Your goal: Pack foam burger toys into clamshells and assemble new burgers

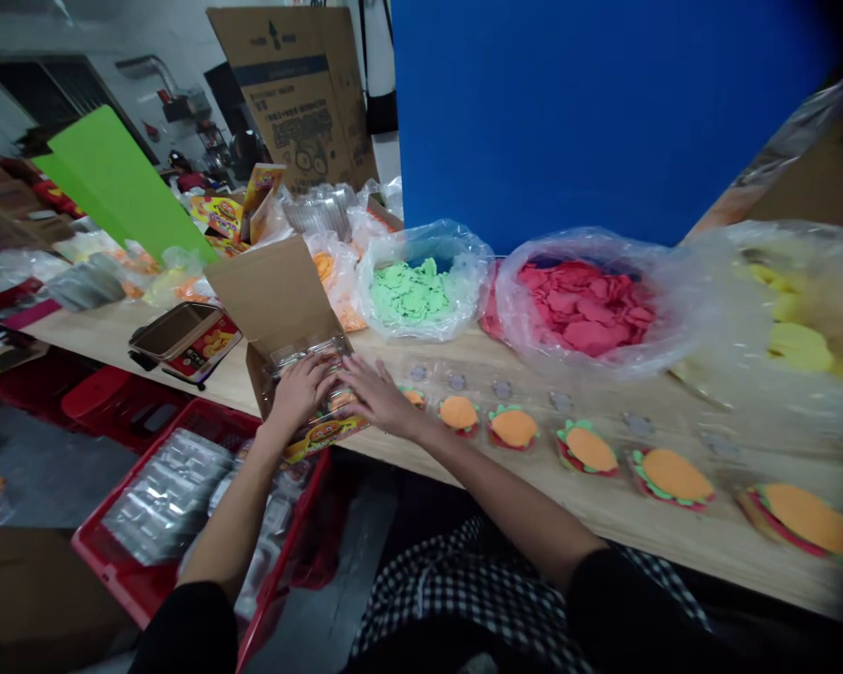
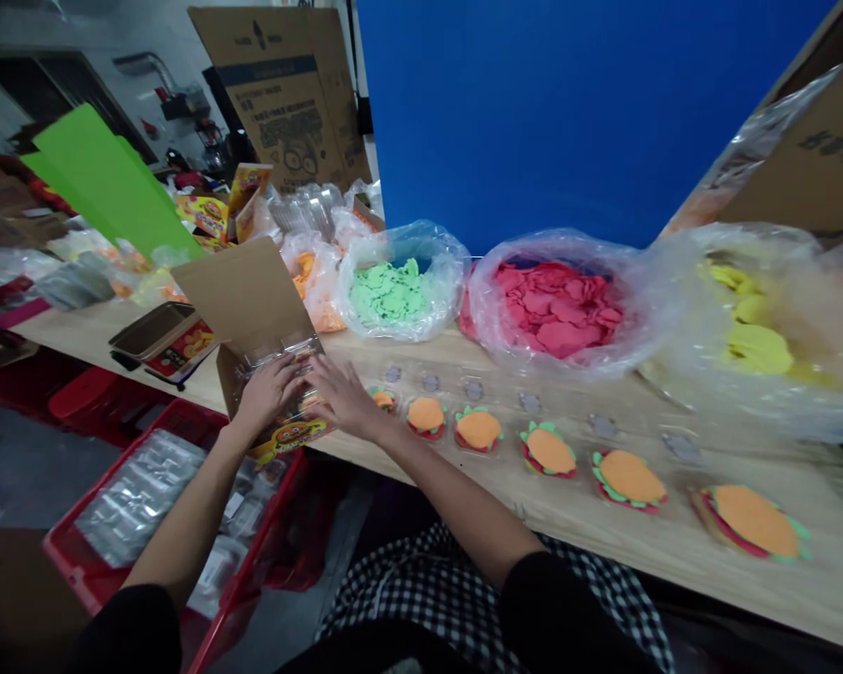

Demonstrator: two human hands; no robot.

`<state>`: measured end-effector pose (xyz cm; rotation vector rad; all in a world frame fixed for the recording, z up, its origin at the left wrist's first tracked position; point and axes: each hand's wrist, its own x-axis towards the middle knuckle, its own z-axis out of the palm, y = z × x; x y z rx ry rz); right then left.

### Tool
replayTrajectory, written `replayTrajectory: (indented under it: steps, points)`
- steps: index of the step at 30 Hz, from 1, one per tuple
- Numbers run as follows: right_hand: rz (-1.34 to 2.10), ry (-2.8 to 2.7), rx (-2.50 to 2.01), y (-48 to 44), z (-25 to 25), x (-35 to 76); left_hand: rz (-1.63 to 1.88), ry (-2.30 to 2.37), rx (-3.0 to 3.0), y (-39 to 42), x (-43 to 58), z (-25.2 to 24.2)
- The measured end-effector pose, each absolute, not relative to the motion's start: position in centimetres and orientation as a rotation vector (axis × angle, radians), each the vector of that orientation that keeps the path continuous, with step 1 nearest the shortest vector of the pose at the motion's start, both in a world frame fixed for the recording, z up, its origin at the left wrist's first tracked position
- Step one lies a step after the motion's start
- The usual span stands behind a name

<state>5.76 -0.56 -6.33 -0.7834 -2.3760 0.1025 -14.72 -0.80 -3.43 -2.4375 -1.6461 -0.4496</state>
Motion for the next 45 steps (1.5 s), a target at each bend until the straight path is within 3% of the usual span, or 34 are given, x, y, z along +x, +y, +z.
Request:
replayTrajectory:
  steps: [5, 9, 12, 22, 45]
  points:
    - [0.056, -2.120, -1.479, 3.5, -5.5, 11.6, -0.445, -1.588, -2.471, -0.8, -15.0, -2.2]
    - [0.013, -2.246, -1.733, 6.0, -6.9, 14.0, -0.791, -1.439, -2.307, -3.3, -12.6, -1.6]
    - [0.028, -2.261, -1.772, 6.9, -8.3, 14.1, -0.906, -1.270, -2.395, -5.9, -8.2, -3.0]
    - [0.026, -2.251, -1.746, 7.7, -9.3, 14.2, -0.682, -1.128, -2.497, -6.6, -1.5, -11.7]
    - [0.090, -2.237, -1.470, 7.4, -9.0, 13.0, -1.045, -1.259, -2.539, -5.5, -2.2, -12.3]
